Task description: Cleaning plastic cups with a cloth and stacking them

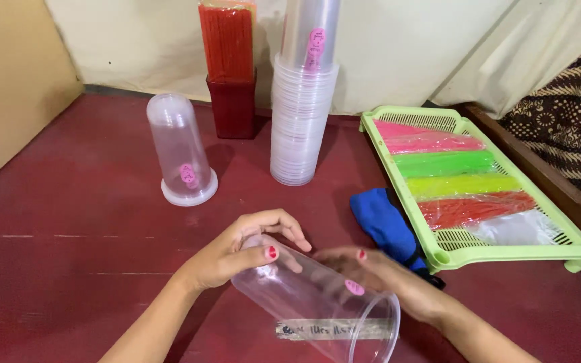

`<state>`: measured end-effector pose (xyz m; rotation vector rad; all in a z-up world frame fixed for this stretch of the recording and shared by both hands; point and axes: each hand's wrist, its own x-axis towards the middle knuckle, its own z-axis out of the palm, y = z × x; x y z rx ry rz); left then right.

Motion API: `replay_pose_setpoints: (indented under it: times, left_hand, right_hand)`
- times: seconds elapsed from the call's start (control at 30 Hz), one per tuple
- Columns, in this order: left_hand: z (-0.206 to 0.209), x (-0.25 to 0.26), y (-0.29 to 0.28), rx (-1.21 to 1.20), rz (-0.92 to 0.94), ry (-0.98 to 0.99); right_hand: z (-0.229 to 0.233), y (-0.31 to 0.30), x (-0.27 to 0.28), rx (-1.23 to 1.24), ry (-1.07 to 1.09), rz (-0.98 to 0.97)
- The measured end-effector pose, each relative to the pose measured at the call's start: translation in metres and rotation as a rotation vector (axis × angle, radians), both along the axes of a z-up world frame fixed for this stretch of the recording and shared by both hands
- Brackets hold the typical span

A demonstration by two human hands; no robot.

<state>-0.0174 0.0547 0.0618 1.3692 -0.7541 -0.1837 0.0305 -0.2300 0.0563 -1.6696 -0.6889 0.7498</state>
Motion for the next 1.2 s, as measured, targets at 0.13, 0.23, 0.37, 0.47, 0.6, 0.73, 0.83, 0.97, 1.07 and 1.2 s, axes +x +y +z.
replay_pose_setpoints:
  times: [0.13,0.23,0.37,0.47,0.6,0.73,0.83,0.97,1.07,1.2]
  left_hand:
    - [-0.004,0.002,-0.001,-0.010,-0.021,0.038]
    - [-0.007,0.007,-0.002,-0.009,-0.004,0.080]
    - [-0.022,0.026,0.012,-0.018,0.584,0.040]
    - [-0.027,0.035,0.036,-0.082,1.190,-0.163]
    - [-0.042,0.047,0.090,-0.268,1.626,-0.316]
    - [-0.064,0.056,0.127,-0.103,1.478,-0.318]
    - [-0.055,0.048,0.112,0.181,1.356,-0.028]
    - [-0.068,0.054,0.117,0.405,1.315,0.221]
    - [-0.079,0.066,0.123,0.484,1.351,0.140]
    - [-0.075,0.065,0.107,0.546,1.241,0.201]
  right_hand:
    - [-0.008,0.004,-0.013,0.118,0.492,0.359]
    - [-0.015,0.003,-0.017,0.149,0.664,0.403]
    - [-0.018,0.008,-0.021,0.352,0.710,0.237]
    - [-0.017,0.011,-0.019,0.505,0.563,0.164]
    - [-0.021,0.012,-0.016,0.601,0.445,0.050]
    - [-0.031,0.014,-0.017,0.683,0.411,0.058]
    - [-0.030,0.013,-0.018,0.653,0.395,0.010]
    - [-0.024,0.011,-0.017,0.651,0.348,0.002]
    - [-0.026,0.008,-0.014,0.711,0.302,-0.032]
    - [-0.016,0.008,-0.011,0.644,0.195,-0.136]
